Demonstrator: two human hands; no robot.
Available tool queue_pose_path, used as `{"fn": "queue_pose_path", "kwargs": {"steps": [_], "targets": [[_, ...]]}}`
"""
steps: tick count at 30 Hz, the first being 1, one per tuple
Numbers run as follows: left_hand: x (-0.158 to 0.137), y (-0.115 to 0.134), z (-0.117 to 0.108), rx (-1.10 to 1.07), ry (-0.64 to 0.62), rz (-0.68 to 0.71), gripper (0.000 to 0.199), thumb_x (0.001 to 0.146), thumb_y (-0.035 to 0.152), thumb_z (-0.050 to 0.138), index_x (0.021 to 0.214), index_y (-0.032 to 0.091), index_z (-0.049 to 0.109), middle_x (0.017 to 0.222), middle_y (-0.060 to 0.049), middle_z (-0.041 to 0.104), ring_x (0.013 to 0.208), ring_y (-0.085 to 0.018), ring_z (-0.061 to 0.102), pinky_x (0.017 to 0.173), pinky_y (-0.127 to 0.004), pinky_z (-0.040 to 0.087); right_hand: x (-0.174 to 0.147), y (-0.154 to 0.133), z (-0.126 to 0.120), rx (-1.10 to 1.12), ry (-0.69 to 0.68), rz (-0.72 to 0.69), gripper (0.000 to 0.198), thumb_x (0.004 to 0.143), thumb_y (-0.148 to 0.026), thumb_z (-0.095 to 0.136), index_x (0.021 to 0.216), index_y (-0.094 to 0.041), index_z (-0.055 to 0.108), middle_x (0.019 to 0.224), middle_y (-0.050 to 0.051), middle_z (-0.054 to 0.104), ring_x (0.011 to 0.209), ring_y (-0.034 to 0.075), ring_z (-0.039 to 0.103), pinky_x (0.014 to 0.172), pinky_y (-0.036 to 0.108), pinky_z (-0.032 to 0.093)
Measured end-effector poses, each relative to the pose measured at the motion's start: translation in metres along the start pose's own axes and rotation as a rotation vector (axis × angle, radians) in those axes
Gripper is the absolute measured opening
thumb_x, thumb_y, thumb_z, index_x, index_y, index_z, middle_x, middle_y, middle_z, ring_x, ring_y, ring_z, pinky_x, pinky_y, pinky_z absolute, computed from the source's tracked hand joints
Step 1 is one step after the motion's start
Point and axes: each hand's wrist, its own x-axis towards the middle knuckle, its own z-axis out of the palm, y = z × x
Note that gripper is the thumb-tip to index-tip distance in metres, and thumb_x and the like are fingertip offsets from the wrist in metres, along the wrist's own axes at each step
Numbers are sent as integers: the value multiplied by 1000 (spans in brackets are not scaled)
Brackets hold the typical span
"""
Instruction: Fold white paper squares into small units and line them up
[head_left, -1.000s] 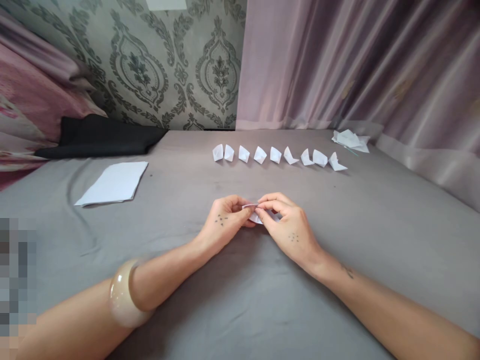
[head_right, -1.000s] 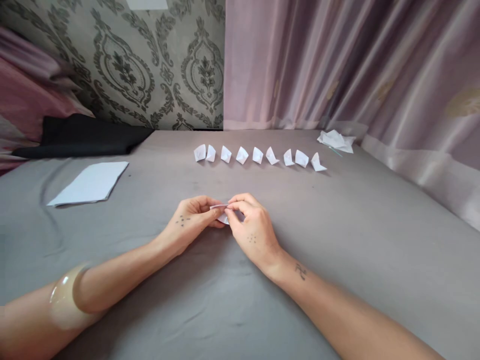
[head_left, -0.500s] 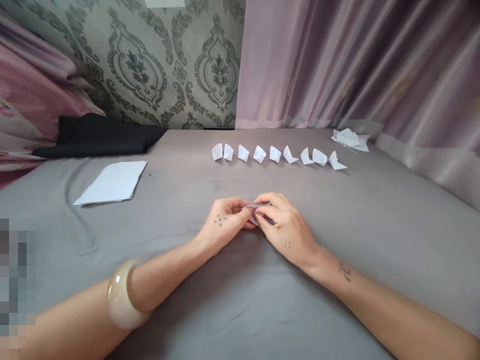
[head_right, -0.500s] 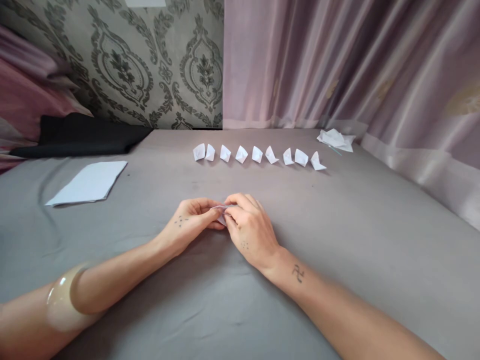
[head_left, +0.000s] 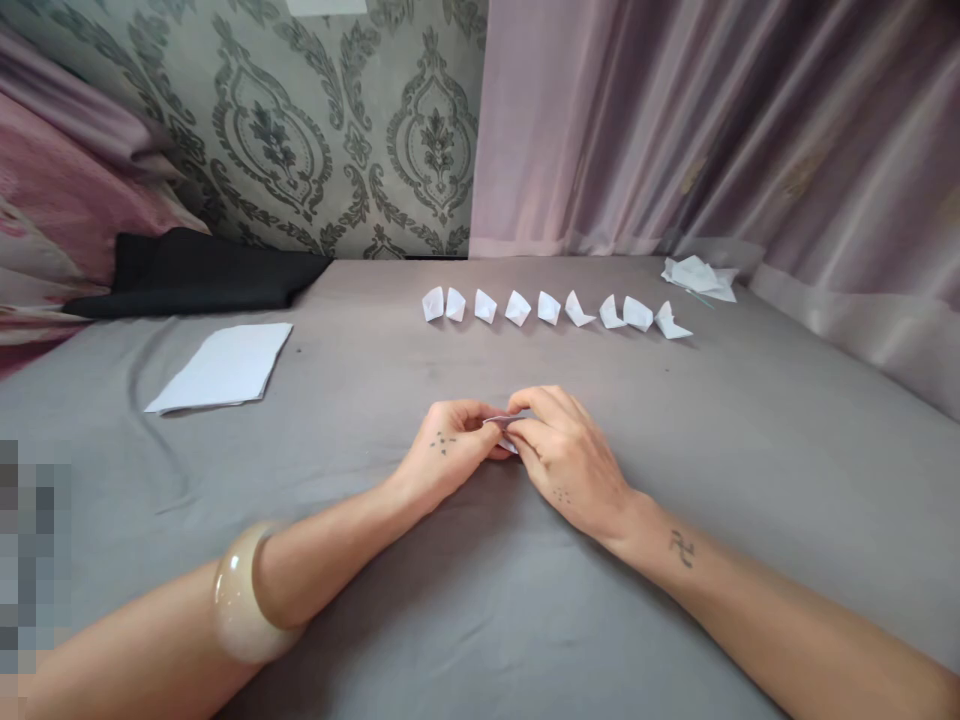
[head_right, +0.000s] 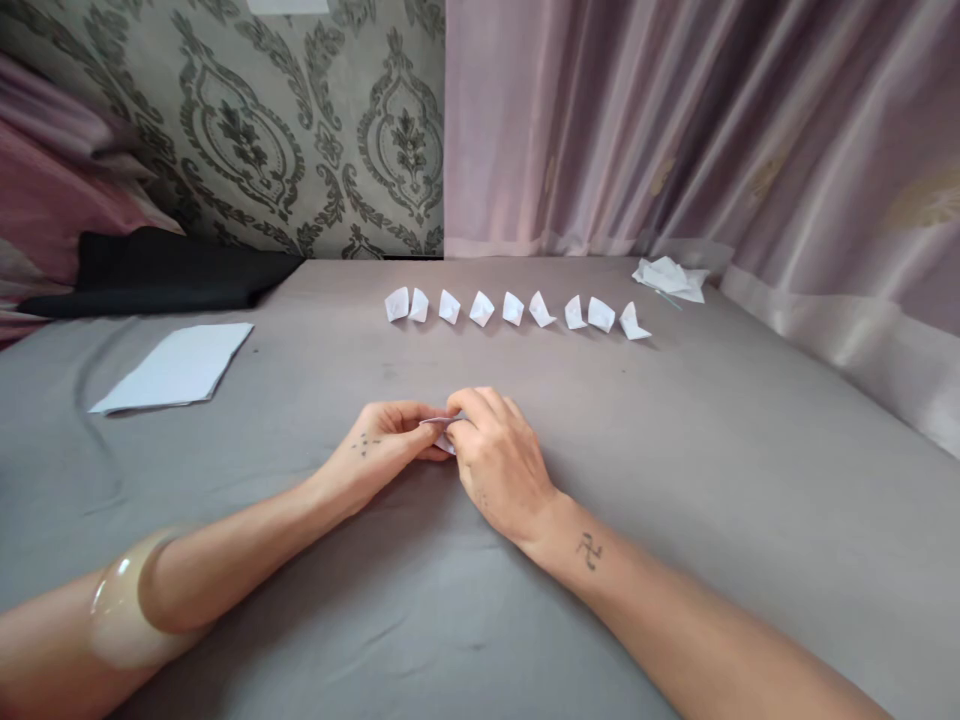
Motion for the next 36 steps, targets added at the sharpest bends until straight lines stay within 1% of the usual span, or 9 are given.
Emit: {"fn": "queue_pose_path", "kwargs": {"steps": [4, 10, 13, 18, 21, 24, 27, 30, 36], "targets": [[1, -1, -1, -39, 30, 28, 18, 74, 16, 57, 84, 13, 71, 79, -6, 72, 78, -18, 69, 80, -30, 56, 0, 4, 2, 33, 19, 135, 20, 89, -13, 50, 81, -17, 68, 108, 8, 63, 94, 22, 54, 77, 36, 47], [2, 0, 0, -2, 23, 22, 20, 69, 12, 58, 86, 13, 69, 73, -4, 69, 73, -18, 68, 73, -30, 57, 2, 2, 0, -4, -15, -22, 27, 86, -4, 45, 76, -17, 66, 100, 9, 64, 94, 23, 54, 78, 38, 45], [4, 0, -1, -23, 12, 1, 20, 70, 12, 59, 86, 13, 69, 74, -4, 69, 74, -17, 68, 74, -29, 56, 4, 4, -2, 68, 2, 0, 24, 88, -8, 47, 82, -17, 68, 105, 10, 64, 97, 23, 56, 82, 39, 46], [8, 1, -6, -147, 119, 6, 14, 74, 19, 63, 86, 13, 68, 86, -4, 70, 81, -14, 67, 83, -26, 54, 6, 24, -8, 543, 283, 438, 20, 90, -31, 52, 99, -20, 67, 102, 7, 68, 92, 19, 65, 81, 34, 53], [8, 2, -7, -161, 114, -15, 17, 74, 22, 66, 88, 13, 68, 89, -5, 71, 83, -15, 68, 86, -27, 53, 4, 30, -9, 636, 287, 604, 23, 88, -33, 53, 100, -18, 66, 91, 7, 71, 82, 19, 68, 72, 34, 55], [8, 3, -7, -166, 129, -24, 18, 73, 22, 66, 88, 13, 69, 88, -5, 71, 81, -15, 68, 85, -27, 53, 2, 25, -8, 533, 267, 469, 18, 83, -17, 51, 96, -20, 64, 94, 6, 68, 81, 17, 66, 71, 31, 54], [9, 1, -8, -190, 134, -6, 17, 72, 20, 66, 87, 13, 69, 86, -4, 71, 81, -14, 68, 84, -27, 54, -2, 20, -7, 345, 208, 244, 32, 76, -6, 47, 98, -22, 63, 106, 6, 62, 85, 16, 63, 73, 29, 52], [10, -1, -9, -215, 110, 19, 14, 71, 19, 66, 84, 13, 69, 85, -4, 71, 82, -15, 67, 84, -28, 55, -5, 20, -4, 186, 95, 157, 32, 81, -9, 48, 104, -24, 64, 114, 7, 58, 81, 15, 62, 72, 30, 51], [8, 3, -9, -174, 62, 20, 14, 77, 21, 63, 83, 11, 70, 84, -7, 71, 84, -16, 67, 81, -27, 56, -6, 24, -3, 117, -28, 71, 29, 91, -13, 43, 102, -26, 67, 104, 5, 61, 85, 15, 61, 73, 28, 51]]}}
